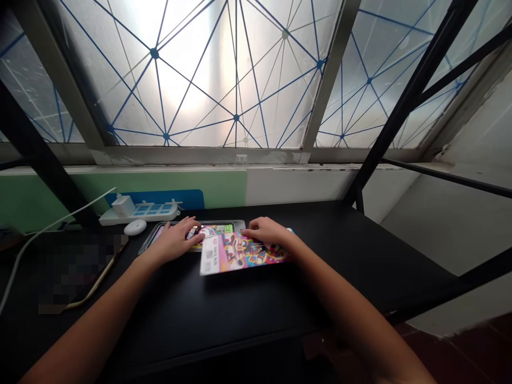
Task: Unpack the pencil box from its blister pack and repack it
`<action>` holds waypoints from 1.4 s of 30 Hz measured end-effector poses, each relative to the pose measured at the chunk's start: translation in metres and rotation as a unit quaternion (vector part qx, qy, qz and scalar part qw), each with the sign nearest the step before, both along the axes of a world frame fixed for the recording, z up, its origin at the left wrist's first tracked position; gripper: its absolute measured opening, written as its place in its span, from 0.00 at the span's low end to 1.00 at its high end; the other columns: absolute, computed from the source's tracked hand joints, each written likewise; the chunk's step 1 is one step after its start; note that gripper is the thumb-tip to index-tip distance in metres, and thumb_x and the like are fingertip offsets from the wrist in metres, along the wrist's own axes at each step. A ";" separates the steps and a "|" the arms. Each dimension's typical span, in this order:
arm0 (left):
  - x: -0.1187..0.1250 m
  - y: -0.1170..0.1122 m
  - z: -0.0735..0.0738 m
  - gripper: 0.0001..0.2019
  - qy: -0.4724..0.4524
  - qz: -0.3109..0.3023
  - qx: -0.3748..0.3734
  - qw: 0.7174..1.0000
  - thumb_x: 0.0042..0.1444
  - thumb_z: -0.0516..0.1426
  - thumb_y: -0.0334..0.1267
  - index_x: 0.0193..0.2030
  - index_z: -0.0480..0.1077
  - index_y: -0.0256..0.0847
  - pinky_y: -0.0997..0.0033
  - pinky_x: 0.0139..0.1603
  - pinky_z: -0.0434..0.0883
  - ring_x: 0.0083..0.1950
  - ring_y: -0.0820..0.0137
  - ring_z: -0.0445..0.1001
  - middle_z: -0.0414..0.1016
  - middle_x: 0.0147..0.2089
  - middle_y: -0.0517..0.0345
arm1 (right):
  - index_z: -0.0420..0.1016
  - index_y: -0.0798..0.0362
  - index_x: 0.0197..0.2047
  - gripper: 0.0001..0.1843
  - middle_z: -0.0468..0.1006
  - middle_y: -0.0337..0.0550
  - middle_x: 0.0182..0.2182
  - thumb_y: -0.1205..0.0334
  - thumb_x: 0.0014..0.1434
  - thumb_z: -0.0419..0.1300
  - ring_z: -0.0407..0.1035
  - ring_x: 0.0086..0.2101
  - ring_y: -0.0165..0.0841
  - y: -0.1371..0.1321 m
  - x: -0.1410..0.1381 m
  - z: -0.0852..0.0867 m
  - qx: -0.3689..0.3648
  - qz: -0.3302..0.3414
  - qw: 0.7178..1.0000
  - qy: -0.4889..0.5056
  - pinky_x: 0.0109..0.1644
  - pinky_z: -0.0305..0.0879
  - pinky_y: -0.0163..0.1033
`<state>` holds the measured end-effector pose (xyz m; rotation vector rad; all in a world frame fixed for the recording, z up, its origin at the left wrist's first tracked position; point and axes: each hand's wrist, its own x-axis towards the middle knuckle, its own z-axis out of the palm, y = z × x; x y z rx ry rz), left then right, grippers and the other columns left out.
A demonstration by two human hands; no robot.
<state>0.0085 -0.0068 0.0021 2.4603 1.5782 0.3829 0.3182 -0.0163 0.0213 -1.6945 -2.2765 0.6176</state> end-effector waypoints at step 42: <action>-0.011 0.007 -0.008 0.24 -0.028 -0.039 0.002 0.999 0.64 0.49 0.60 0.58 0.69 0.50 0.32 0.68 0.46 0.73 0.48 0.55 0.61 0.71 0.47 | 0.81 0.51 0.36 0.24 0.80 0.42 0.30 0.37 0.53 0.63 0.72 0.30 0.35 0.026 0.062 -0.015 0.044 -0.113 0.992 0.039 0.32 0.63 0.36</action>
